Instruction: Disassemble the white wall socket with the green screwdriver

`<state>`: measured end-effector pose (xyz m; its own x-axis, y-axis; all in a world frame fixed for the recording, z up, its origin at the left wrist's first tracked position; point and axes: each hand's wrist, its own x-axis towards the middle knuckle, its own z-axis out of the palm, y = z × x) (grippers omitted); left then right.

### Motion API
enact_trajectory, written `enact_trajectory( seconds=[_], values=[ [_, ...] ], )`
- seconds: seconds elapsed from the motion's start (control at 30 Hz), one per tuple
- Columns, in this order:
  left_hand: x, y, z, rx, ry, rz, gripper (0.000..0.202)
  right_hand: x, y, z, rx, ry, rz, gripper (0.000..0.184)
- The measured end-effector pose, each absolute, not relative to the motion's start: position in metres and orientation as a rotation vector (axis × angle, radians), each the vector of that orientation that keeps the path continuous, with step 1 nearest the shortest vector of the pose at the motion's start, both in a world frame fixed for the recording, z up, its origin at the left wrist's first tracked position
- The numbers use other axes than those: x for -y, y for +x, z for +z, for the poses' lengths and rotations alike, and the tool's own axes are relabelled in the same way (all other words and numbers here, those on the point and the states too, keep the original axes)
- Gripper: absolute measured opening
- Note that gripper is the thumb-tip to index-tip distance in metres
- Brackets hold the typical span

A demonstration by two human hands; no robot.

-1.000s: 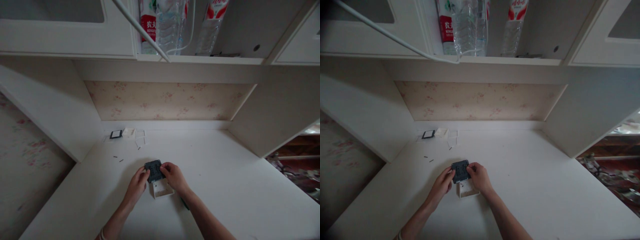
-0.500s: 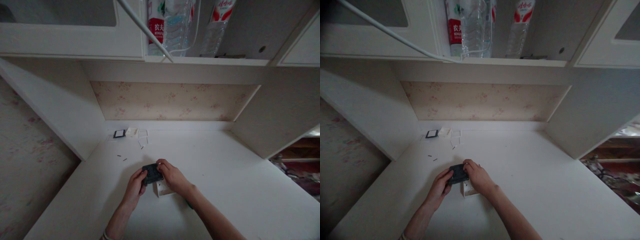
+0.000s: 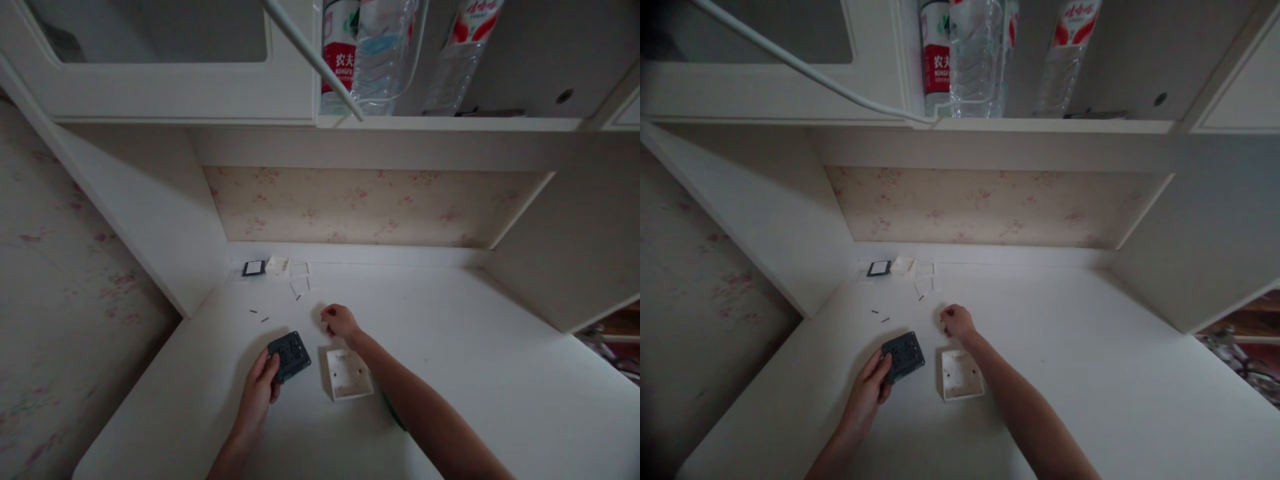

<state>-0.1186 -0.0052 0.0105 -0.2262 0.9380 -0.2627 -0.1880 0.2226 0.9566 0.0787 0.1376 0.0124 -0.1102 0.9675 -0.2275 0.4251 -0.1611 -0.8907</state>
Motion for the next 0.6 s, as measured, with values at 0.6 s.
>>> enact_trajectory(
  seconds=[0.6],
  values=[
    [0.006, -0.225, 0.002, -1.857, 1.135, 1.103, 0.048, -0.123, 0.085, 0.05, 1.871, -1.607, 1.048, 0.024]
  ],
)
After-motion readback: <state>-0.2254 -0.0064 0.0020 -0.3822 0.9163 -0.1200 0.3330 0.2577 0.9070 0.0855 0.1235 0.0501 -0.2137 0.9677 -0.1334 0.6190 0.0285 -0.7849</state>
